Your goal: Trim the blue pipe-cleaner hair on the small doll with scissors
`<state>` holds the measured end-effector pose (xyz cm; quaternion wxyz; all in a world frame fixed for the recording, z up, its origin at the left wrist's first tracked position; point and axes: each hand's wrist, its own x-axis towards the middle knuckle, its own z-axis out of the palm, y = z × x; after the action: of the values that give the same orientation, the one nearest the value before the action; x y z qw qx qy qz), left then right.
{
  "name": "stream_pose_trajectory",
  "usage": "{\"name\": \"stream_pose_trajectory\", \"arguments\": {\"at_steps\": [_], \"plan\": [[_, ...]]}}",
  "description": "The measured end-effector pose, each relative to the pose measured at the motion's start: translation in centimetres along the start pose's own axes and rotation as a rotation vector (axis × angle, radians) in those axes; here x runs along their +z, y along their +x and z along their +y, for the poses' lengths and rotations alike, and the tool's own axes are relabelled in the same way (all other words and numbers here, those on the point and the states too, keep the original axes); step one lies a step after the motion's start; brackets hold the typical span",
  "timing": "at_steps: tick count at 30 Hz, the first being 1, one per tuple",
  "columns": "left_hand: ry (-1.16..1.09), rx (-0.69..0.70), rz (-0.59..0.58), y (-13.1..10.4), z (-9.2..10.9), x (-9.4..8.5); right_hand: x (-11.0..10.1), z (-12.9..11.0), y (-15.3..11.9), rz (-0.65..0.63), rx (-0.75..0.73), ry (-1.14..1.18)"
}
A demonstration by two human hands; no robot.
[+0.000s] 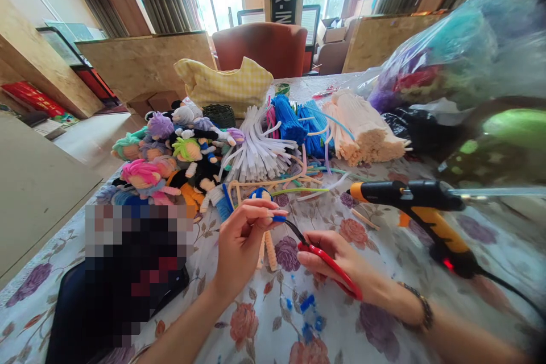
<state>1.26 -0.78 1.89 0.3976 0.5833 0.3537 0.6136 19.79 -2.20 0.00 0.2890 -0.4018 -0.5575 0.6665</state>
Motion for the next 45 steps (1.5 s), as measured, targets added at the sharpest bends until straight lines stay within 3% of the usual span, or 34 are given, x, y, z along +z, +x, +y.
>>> {"name": "stream_pose_trajectory", "arguments": {"at_steps": [9,14,24,45], "plan": [[0.031,-0.007,-0.01,0.12,0.22,-0.03,-0.17,-0.27,0.13,-0.044,0.011,0.025],[0.029,0.01,-0.016,0.05,0.08,-0.09,-0.12,-0.16,0.05,0.009,0.001,-0.033],[0.078,0.095,-0.049,0.15,-0.27,-0.17,-0.03,-0.04,0.03,-0.013,-0.012,-0.025],[0.119,0.087,-0.037,0.08,-0.17,-0.15,0.01,-0.05,-0.08,-0.024,-0.007,-0.025]]}}
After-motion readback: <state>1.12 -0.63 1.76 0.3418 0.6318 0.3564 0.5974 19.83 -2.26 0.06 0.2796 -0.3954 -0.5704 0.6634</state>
